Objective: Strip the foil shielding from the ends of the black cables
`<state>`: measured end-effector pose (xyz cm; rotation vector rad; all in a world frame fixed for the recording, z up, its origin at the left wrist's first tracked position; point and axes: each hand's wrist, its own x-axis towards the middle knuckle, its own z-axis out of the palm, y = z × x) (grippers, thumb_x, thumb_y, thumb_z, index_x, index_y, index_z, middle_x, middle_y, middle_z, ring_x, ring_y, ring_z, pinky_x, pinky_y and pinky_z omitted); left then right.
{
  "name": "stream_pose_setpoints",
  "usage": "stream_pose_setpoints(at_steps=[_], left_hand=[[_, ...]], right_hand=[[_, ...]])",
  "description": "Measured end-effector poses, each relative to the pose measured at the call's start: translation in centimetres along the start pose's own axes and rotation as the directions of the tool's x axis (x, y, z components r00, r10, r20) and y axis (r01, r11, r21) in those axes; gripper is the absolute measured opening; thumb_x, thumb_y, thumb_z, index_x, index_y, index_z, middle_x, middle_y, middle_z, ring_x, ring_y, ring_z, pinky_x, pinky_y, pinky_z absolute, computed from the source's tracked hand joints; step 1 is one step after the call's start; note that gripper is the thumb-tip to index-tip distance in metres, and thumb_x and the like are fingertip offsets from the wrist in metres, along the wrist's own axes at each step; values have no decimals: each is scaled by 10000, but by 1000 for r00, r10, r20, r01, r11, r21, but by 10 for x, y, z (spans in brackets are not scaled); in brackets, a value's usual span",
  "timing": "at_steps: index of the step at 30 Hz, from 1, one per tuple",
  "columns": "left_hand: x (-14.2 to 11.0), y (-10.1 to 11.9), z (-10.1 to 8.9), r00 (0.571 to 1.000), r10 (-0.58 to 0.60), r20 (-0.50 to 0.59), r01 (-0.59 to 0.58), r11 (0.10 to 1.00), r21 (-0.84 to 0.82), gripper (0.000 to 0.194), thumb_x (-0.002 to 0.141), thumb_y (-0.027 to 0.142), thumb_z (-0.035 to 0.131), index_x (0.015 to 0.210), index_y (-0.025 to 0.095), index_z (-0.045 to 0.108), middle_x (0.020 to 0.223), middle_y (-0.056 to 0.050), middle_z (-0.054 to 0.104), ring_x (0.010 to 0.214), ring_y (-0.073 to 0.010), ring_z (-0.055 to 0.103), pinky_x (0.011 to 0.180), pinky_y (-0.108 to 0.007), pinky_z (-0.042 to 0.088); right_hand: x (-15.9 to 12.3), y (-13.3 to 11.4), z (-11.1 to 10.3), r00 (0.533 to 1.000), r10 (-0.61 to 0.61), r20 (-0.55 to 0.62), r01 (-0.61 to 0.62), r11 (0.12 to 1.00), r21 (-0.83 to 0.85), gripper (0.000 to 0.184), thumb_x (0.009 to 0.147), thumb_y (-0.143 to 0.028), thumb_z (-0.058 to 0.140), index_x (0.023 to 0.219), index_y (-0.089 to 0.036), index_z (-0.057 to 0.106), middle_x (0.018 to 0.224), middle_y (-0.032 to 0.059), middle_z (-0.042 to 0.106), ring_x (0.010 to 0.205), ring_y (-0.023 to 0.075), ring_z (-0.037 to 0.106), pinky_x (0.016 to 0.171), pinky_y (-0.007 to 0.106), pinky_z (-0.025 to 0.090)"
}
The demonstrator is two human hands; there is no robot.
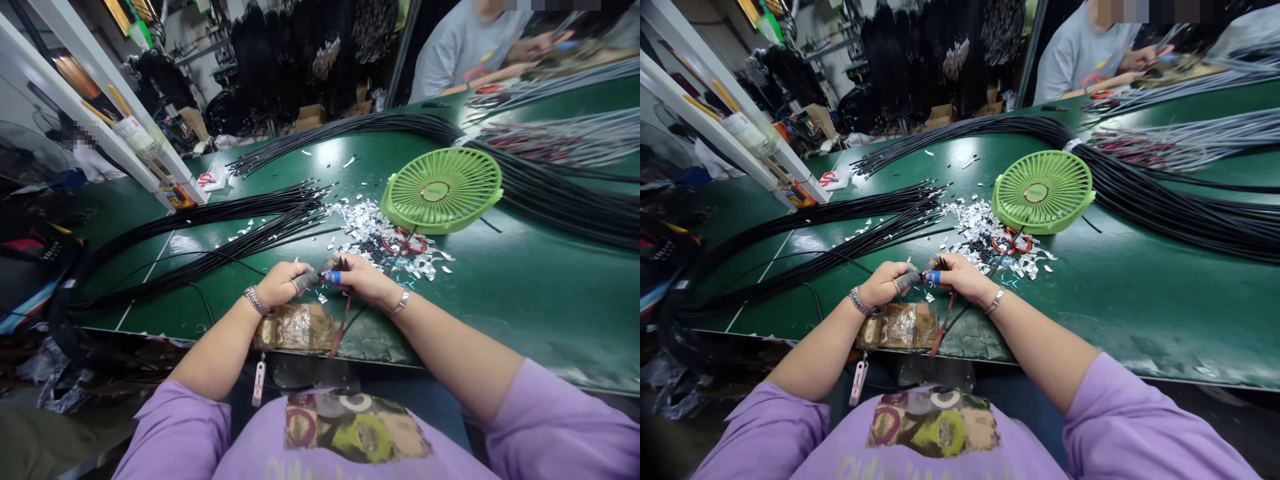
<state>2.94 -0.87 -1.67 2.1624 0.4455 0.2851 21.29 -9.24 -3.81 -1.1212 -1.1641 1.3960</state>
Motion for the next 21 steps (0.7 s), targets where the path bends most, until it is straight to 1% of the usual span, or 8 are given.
stream_pose_setpoints(at_steps=[4, 7, 10, 13, 15, 17, 19, 21], left_hand=[[-3, 0, -3, 951, -82, 299, 154, 962, -226, 519, 837, 637, 465, 693, 147, 557, 547, 4, 571, 443, -72, 454, 466, -193, 365], [-5, 1, -5, 881, -122, 456, 238, 949, -205, 467, 832, 583, 509, 705, 140, 582, 546, 1, 585, 423, -70, 449, 441, -189, 357], [-5, 2, -6, 948, -68, 312, 63, 998, 26, 356, 868, 422, 503, 674, 142, 607, 552, 2, 596, 485, -84, 494, 509, -193, 380], [-6, 4, -5, 992, 39, 119, -80, 929, 362, 282, 892, 330, 474, 773, 167, 671, 655, -11, 666, 602, -111, 581, 587, -209, 393], [-7, 6, -3, 998, 46, 37, -58, 843, 536, 271, 906, 323, 459, 884, 192, 695, 762, -27, 712, 678, -133, 630, 603, -224, 399], [-8, 9, -1, 999, -2, -39, 27, 746, 666, 265, 903, 313, 459, 938, 204, 698, 831, -45, 731, 732, -161, 658, 600, -242, 407], [-9, 12, 1, 993, -69, -101, 121, 650, 750, 244, 883, 280, 473, 943, 203, 697, 854, -59, 735, 755, -189, 669, 590, -262, 412], [-8, 15, 4, 984, -121, -131, 177, 584, 792, 220, 855, 239, 492, 937, 202, 693, 856, -65, 733, 760, -203, 671, 586, -273, 418]], right_hand=[[0, 2, -1, 980, 91, 178, -111, 988, 110, 354, 590, -427, 780, 674, -156, 569, 567, -31, 563, 440, 53, 353, 432, 223, 207], [-2, 0, -1, 943, 168, 285, -184, 983, 28, 282, 571, -355, 757, 648, -140, 592, 564, -20, 583, 460, 59, 382, 449, 224, 224], [-1, -3, -2, 967, 175, 183, -169, 984, -50, 236, 577, -334, 729, 621, -146, 592, 522, -41, 533, 470, 62, 361, 457, 227, 227], [4, -2, -5, 986, 111, -124, -126, 985, -117, 260, 600, -371, 722, 608, -173, 555, 474, -71, 437, 443, 60, 300, 432, 227, 201], [8, 0, -8, 954, 59, -293, -97, 989, -115, 296, 642, -432, 701, 653, -191, 530, 504, -64, 465, 424, 59, 284, 413, 225, 198], [8, 0, -11, 931, 5, -365, -55, 991, -124, 336, 733, -522, 620, 755, -200, 530, 590, -30, 551, 421, 69, 332, 409, 225, 250], [5, -2, -11, 932, -74, -356, -19, 968, -250, 406, 838, -597, 466, 863, -199, 540, 669, 9, 609, 448, 94, 428, 442, 238, 333], [0, -5, -10, 947, -152, -284, -18, 856, -516, 474, 905, -607, 335, 923, -191, 562, 688, 37, 630, 528, 137, 529, 522, 263, 398]])
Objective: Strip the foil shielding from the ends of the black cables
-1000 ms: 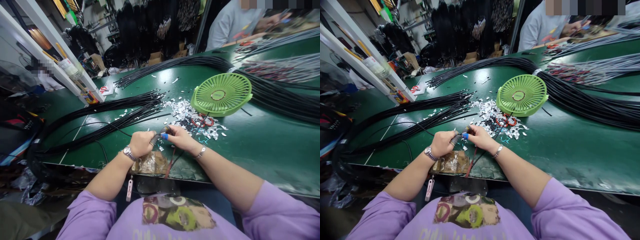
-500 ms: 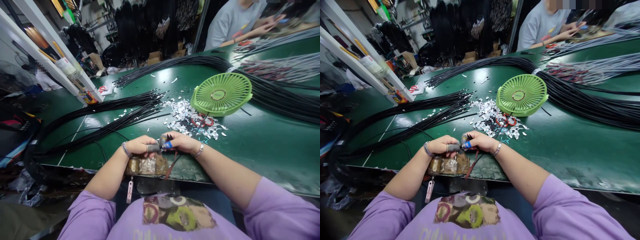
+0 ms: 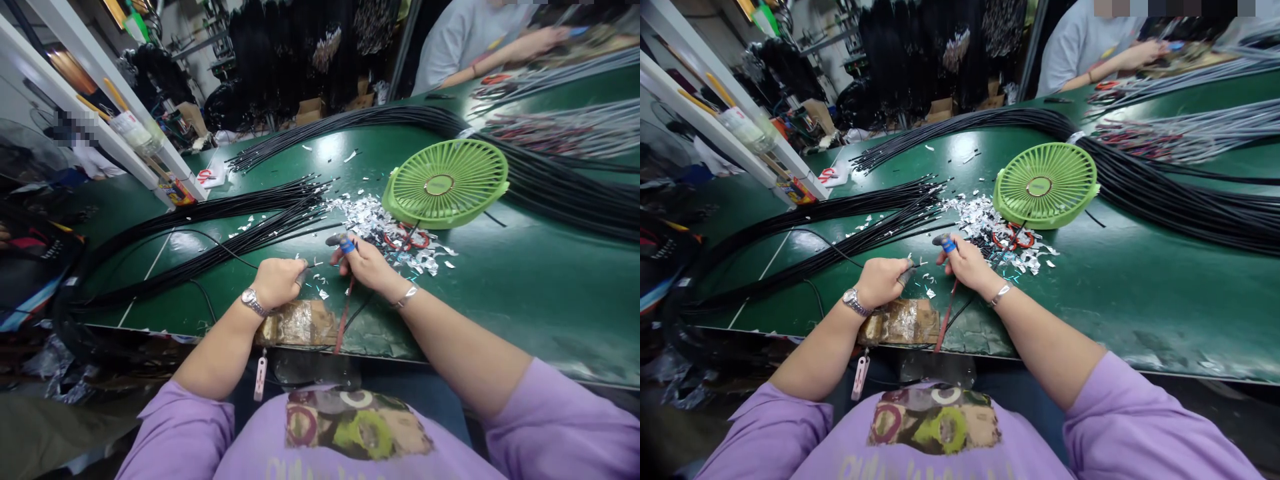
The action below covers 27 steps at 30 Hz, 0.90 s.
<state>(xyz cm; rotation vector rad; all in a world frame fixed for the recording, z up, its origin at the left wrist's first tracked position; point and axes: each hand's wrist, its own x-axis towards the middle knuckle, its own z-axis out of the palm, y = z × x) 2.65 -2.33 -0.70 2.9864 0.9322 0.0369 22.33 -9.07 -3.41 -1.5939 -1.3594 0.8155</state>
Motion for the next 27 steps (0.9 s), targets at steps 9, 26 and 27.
stream_pose_setpoints(at_steps=[9, 26, 27], left_hand=[[1, 7, 1, 998, -61, 21, 59, 994, 91, 231, 813, 162, 491, 955, 185, 672, 852, -87, 717, 800, -235, 679, 599, -297, 447], [-1, 6, 4, 1000, -4, -8, 5, 997, 72, 200, 787, 142, 509, 912, 175, 662, 807, -87, 698, 750, -224, 668, 597, -298, 457], [-1, 6, 4, 1000, -5, -5, 6, 997, 75, 204, 787, 140, 507, 916, 176, 661, 812, -87, 700, 754, -226, 669, 598, -299, 456]], right_hand=[[-18, -17, 3, 966, -152, 208, 257, 626, -736, 413, 953, -331, 377, 1260, -104, 537, 1054, 162, 693, 941, 250, 637, 766, 311, 434], [-18, -25, 8, 968, -98, 230, 242, 591, -769, 286, 888, -326, 480, 1015, -150, 667, 889, 118, 697, 820, 233, 630, 670, 297, 399], [-18, -25, 8, 969, -94, 229, 240, 590, -771, 286, 889, -324, 482, 1020, -150, 667, 892, 117, 698, 825, 233, 631, 673, 296, 399]])
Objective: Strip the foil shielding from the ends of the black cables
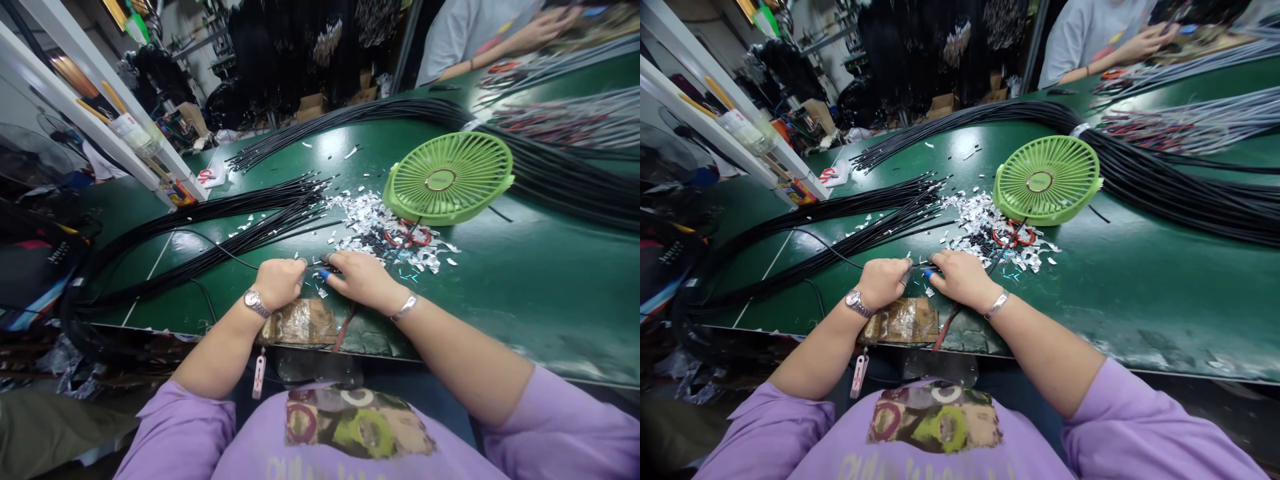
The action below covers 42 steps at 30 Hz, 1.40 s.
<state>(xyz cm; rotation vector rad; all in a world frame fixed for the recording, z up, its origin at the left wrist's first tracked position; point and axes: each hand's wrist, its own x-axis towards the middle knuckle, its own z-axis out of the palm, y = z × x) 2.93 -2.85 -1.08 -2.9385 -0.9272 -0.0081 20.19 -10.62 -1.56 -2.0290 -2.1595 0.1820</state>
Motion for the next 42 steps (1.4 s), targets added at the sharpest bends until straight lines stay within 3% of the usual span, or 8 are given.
stream_pose_setpoints(at_steps=[10, 23, 42], left_hand=[[0, 2, -3, 1000, 6, 9, -6, 1000, 1, 208, 761, 128, 517, 905, 172, 661, 801, -82, 693, 746, -204, 661, 615, -282, 467], [0, 2, -7, 997, -47, 63, 47, 999, -7, 224, 833, 206, 499, 981, 191, 668, 865, -83, 722, 790, -225, 681, 618, -293, 459], [5, -8, -2, 997, -34, 72, 47, 983, -176, 327, 932, 362, 398, 963, 204, 684, 859, -75, 731, 811, -220, 671, 641, -290, 422]], right_hand=[[1, 1, 0, 1000, 7, -13, -7, 1000, -17, 277, 884, -323, 493, 1005, -149, 671, 906, 126, 701, 835, 238, 633, 678, 300, 404], [2, 1, 0, 1000, -13, -21, 13, 1000, -12, 245, 886, -315, 506, 952, -145, 670, 919, 119, 710, 854, 229, 643, 694, 288, 407], [2, 6, 4, 995, -46, -84, 46, 999, -5, 203, 864, -310, 527, 903, -160, 658, 836, 86, 694, 782, 203, 616, 656, 274, 374]])
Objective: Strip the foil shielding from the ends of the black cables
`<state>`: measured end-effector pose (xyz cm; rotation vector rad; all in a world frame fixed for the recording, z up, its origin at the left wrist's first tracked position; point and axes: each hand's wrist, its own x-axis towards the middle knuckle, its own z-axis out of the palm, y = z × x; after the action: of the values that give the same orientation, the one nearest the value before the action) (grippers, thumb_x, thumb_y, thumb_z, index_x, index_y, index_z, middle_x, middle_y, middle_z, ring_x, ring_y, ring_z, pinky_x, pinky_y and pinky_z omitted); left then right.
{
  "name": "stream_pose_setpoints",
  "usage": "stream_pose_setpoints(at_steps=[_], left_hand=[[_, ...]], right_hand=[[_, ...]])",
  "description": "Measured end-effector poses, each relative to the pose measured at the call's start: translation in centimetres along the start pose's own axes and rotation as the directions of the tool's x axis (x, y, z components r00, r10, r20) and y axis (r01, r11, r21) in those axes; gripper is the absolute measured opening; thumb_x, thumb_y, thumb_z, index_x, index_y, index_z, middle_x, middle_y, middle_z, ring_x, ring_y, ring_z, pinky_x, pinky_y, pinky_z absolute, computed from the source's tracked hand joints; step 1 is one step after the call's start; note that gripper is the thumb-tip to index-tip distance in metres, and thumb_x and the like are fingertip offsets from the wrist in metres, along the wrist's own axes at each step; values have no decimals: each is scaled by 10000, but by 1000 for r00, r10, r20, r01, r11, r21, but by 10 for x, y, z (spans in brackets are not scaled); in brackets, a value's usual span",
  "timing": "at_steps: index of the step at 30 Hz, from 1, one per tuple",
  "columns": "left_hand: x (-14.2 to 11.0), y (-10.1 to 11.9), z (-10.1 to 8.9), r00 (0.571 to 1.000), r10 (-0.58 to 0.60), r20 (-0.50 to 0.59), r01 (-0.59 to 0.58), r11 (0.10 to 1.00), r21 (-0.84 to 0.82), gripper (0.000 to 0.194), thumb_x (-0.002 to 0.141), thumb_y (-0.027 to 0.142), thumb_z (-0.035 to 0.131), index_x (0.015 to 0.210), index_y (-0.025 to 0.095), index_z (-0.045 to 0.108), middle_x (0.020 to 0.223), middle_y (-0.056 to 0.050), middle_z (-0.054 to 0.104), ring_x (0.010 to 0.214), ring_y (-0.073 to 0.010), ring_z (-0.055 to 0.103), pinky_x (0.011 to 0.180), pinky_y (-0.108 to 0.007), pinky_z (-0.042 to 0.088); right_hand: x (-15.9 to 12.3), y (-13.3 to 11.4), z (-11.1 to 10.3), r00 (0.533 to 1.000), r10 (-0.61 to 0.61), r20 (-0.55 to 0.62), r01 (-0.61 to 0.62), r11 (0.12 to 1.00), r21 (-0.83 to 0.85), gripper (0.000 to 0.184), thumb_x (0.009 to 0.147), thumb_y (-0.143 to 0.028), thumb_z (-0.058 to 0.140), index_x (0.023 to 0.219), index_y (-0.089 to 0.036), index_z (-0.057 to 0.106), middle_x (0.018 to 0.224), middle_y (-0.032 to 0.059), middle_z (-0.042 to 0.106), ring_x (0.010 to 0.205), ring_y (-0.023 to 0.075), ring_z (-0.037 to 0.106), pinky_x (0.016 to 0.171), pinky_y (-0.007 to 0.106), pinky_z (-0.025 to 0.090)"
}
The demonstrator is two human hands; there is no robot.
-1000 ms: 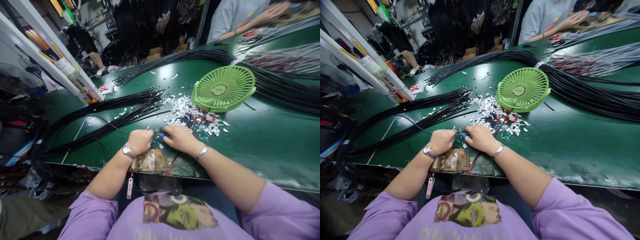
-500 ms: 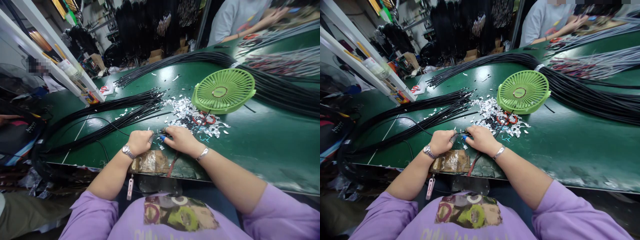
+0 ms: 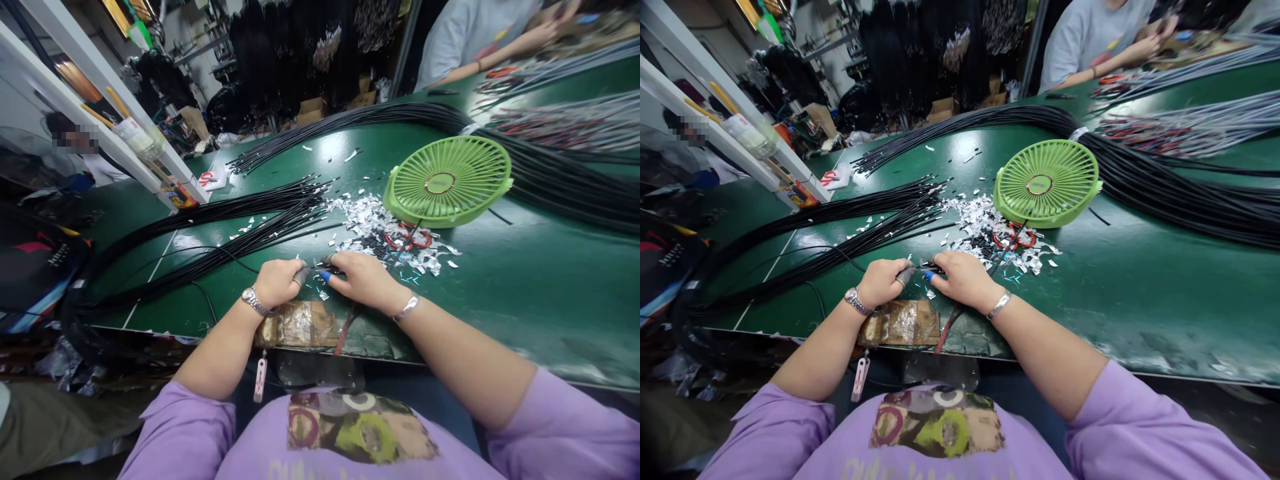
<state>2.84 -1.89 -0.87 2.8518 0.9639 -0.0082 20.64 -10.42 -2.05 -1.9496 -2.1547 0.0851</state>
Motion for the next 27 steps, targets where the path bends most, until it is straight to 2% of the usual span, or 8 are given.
stream_pose_setpoints(at_steps=[11, 22, 27], left_hand=[[1, -2, 1, 1000, 24, -9, -25, 1000, -17, 335, 930, 354, 396, 948, 195, 690, 838, -77, 729, 779, -216, 664, 624, -286, 414], [0, -1, 2, 1000, 28, 2, -28, 999, -17, 330, 931, 351, 396, 973, 206, 689, 862, -75, 732, 802, -218, 666, 639, -289, 425], [1, -3, 3, 999, 35, -16, -35, 999, -33, 331, 930, 353, 395, 973, 210, 690, 856, -69, 733, 794, -211, 667, 639, -286, 426]], right_hand=[[0, 3, 5, 999, 2, -46, 0, 999, 33, 200, 861, -310, 524, 908, -173, 661, 850, 80, 700, 779, 196, 611, 654, 275, 383], [1, -1, -2, 999, 23, 35, -24, 999, 34, 226, 850, -292, 537, 950, -142, 674, 892, 106, 713, 837, 224, 640, 689, 285, 407], [1, 0, -1, 1000, 9, 9, -9, 999, 35, 213, 850, -289, 533, 945, -156, 669, 881, 94, 710, 820, 214, 634, 677, 278, 402]])
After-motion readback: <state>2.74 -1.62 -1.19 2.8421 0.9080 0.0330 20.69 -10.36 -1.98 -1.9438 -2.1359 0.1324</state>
